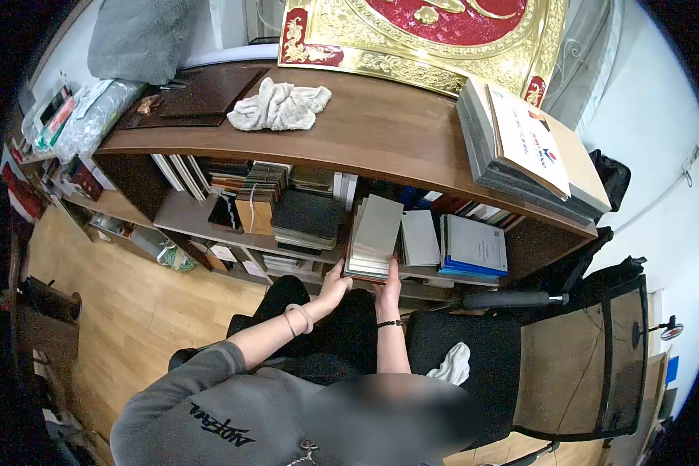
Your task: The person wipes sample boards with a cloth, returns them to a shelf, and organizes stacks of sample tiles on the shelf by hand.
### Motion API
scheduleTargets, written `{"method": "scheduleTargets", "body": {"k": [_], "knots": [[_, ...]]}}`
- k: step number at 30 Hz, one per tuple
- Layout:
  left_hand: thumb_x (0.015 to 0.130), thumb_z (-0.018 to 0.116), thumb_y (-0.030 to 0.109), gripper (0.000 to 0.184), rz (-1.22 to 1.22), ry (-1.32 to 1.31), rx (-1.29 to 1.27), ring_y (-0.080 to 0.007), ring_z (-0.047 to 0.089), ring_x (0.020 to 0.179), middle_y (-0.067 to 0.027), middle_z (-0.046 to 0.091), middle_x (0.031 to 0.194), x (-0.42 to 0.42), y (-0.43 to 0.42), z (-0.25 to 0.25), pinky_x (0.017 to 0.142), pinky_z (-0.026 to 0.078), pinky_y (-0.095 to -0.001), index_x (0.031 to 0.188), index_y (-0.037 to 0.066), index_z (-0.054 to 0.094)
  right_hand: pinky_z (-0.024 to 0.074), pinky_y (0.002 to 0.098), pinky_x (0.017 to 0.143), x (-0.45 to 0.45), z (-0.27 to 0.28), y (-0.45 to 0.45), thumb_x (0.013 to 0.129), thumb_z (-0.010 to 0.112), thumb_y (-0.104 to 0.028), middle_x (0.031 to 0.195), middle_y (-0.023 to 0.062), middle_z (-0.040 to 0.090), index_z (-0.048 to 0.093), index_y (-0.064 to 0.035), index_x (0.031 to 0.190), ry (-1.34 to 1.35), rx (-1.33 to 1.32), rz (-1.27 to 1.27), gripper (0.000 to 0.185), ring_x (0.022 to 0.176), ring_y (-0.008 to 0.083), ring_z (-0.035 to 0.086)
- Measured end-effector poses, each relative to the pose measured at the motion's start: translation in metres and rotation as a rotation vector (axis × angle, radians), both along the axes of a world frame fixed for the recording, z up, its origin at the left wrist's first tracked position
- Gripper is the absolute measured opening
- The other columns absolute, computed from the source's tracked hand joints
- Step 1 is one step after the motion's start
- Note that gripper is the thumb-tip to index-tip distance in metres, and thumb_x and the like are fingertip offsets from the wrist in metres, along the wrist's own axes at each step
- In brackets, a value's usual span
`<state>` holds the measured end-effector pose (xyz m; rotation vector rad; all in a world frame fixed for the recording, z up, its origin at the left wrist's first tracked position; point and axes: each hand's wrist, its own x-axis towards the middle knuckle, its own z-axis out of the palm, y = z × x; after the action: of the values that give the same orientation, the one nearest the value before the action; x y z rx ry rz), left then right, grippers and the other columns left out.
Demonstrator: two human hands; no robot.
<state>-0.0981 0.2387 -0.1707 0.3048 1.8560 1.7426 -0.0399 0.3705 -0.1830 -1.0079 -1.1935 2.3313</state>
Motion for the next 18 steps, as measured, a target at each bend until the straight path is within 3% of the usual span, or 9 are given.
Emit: {"method": "scheduleTargets", "body": {"k": [4,7,8,11,18], "knots": [[0.079,0.051,0.021,0.055,0.102,0.166,0.032,-0.0204,0.044,0.113,-0.0103,0.051,0.119,0.004,-0.003,-0.036,0.096,0.032,-0.0315,0.129,0.002,0.038,0.0369,0.0429,0.094,0.015,0.013,-0.006,0.083,0.049,-0.057,0.130,0.0094,0.043,0.036,-0.0108,0.133,0.137,-0.050,0.027,0.069,0.119,0.0230,0.040],[0.080,0.059,0.032,0.052,0.223,-0.287,0.147,-0.0208,0.053,0.105,-0.0112,0.058,0.110,0.002,-0.016,0.020,0.092,0.038,-0.0311,0.118,-0.002,0.049,0.0409,0.0390,0.091,0.021,0.022,-0.002,0.081,0.052,-0.057,0.127,0.0100,0.045,0.036,-0.0075,0.133,-0.016,-0.159,-0.030,0.073,0.116,0.0233,0.044],[0.080,0.059,0.032,0.052,0.219,-0.290,0.145,-0.0208,0.053,0.105,-0.0112,0.058,0.110,-0.004,-0.013,0.026,0.092,0.038,-0.0311,0.118,-0.002,0.049,0.0409,0.0390,0.091,0.021,0.022,0.002,0.081,0.052,-0.057,0.127,0.0100,0.045,0.036,-0.0075,0.133,-0.018,-0.160,-0.036,0.073,0.116,0.0233,0.044],[0.082,0.058,0.042,0.054,-0.004,-0.577,0.389,-0.0192,0.054,0.103,-0.0091,0.058,0.111,-0.029,-0.004,0.042,0.090,0.042,-0.0300,0.115,0.000,0.052,0.0434,0.0365,0.088,0.006,0.026,0.022,0.080,0.055,-0.054,0.124,0.0114,0.047,0.038,-0.0050,0.131,0.057,-0.113,0.099,0.072,0.112,0.0239,0.048],[0.081,0.062,0.037,0.049,-0.207,-0.675,0.351,-0.0181,0.059,0.094,-0.0093,0.059,0.108,-0.047,0.012,0.023,0.079,0.049,-0.0288,0.115,0.003,0.054,0.0447,0.0354,0.086,-0.001,0.044,0.019,0.077,0.062,-0.048,0.119,0.0120,0.051,0.045,-0.0054,0.126,-0.042,-0.044,0.276,0.068,0.108,0.0237,0.051]]}}
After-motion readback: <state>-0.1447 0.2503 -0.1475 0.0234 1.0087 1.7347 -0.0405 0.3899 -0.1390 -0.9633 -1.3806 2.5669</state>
